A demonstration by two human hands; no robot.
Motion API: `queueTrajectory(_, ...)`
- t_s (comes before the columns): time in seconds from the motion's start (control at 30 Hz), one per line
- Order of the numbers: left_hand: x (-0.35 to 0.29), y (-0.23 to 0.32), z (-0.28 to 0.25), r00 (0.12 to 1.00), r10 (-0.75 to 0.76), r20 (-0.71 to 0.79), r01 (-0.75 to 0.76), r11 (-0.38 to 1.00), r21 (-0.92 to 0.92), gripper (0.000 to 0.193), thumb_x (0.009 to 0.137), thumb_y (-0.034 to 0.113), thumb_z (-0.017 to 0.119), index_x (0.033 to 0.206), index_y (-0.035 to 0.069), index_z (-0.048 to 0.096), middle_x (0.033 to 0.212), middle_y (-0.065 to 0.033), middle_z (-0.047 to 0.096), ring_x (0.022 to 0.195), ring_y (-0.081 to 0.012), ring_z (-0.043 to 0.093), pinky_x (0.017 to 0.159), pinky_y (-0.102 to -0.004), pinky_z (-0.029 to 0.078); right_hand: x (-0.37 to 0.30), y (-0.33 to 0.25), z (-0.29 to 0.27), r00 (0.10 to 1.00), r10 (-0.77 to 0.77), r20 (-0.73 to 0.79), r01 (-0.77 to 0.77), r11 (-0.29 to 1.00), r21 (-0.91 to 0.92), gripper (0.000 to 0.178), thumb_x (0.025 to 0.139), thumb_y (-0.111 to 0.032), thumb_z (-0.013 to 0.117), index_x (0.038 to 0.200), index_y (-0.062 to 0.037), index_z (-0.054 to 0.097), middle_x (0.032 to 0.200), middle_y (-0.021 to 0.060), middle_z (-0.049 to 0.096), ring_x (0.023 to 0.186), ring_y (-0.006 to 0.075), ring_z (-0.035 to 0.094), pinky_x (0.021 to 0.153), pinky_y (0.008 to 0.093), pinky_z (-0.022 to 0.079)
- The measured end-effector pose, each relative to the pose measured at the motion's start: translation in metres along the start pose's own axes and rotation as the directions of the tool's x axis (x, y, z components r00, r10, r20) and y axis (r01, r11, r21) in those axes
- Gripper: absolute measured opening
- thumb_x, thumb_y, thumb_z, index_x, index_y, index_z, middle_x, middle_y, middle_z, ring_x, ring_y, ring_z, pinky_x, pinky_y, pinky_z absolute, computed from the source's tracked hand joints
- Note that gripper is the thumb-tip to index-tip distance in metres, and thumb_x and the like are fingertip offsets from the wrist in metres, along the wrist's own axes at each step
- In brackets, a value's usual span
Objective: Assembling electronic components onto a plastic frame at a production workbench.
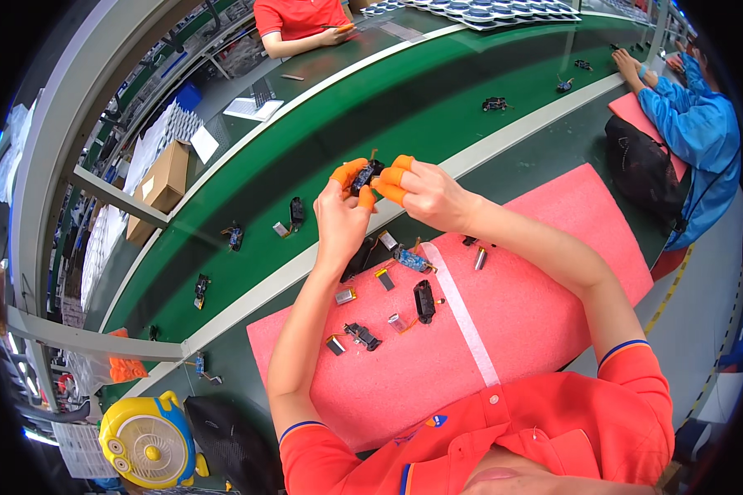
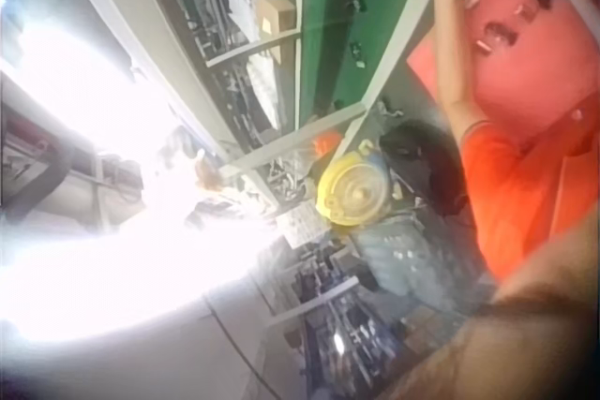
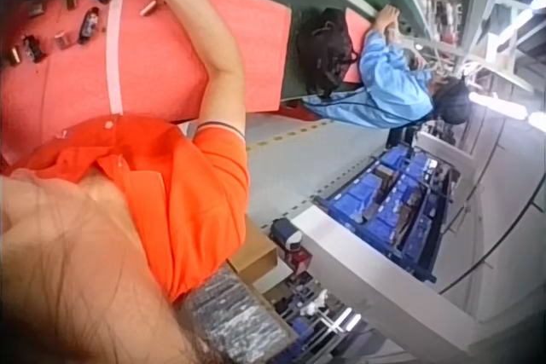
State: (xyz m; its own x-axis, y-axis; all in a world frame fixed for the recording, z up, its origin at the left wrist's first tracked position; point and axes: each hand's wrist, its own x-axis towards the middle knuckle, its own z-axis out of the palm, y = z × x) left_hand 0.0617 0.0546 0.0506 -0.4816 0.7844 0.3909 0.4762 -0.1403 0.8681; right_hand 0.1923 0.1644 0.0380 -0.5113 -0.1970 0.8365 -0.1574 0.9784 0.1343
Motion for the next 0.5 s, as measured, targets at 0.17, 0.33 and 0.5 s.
queueTrajectory(0.17,0.001,-0.005,0.002,0.994,0.000,0.108,0.038,0.936,-0.349,0.040,0.079,-0.011,0.051,0.118,-0.004,0.050,0.098,-0.0116,0.061,0.075,-0.0133,0.062,0.064,-0.0258,0.052,0.002,0.008,-0.003,0.999,0.047,-0.020,-0.045,0.996,0.071,0.040,0.052,0.004,0.060,0.092,0.0029,0.064,0.089,0.0083,0.058,0.081,0.0262,0.057,0.066,0.0334,0.049)
queueTrajectory(0.33,0.000,-0.003,0.000,0.989,0.072,0.128,-0.056,0.991,-0.119,0.042,0.078,-0.012,0.051,0.120,-0.005,0.049,0.104,-0.0128,0.058,0.086,-0.0156,0.062,0.067,-0.0271,0.053,0.004,0.012,-0.008,0.996,0.074,0.042,-0.077,0.993,0.087,0.039,0.052,0.006,0.059,0.091,0.0022,0.065,0.089,0.0082,0.060,0.081,0.0269,0.057,0.067,0.0336,0.049)
queueTrajectory(0.5,-0.002,0.004,0.010,0.981,0.166,0.104,-0.151,0.978,-0.145,0.044,0.077,-0.009,0.056,0.121,-0.005,0.049,0.101,-0.0108,0.058,0.082,-0.0130,0.060,0.068,-0.0246,0.051,0.003,0.016,-0.009,0.999,0.032,-0.035,-0.029,0.995,0.095,0.007,0.060,0.001,0.058,0.067,0.0009,0.058,0.080,0.0069,0.055,0.073,0.0242,0.054,0.063,0.0341,0.048)
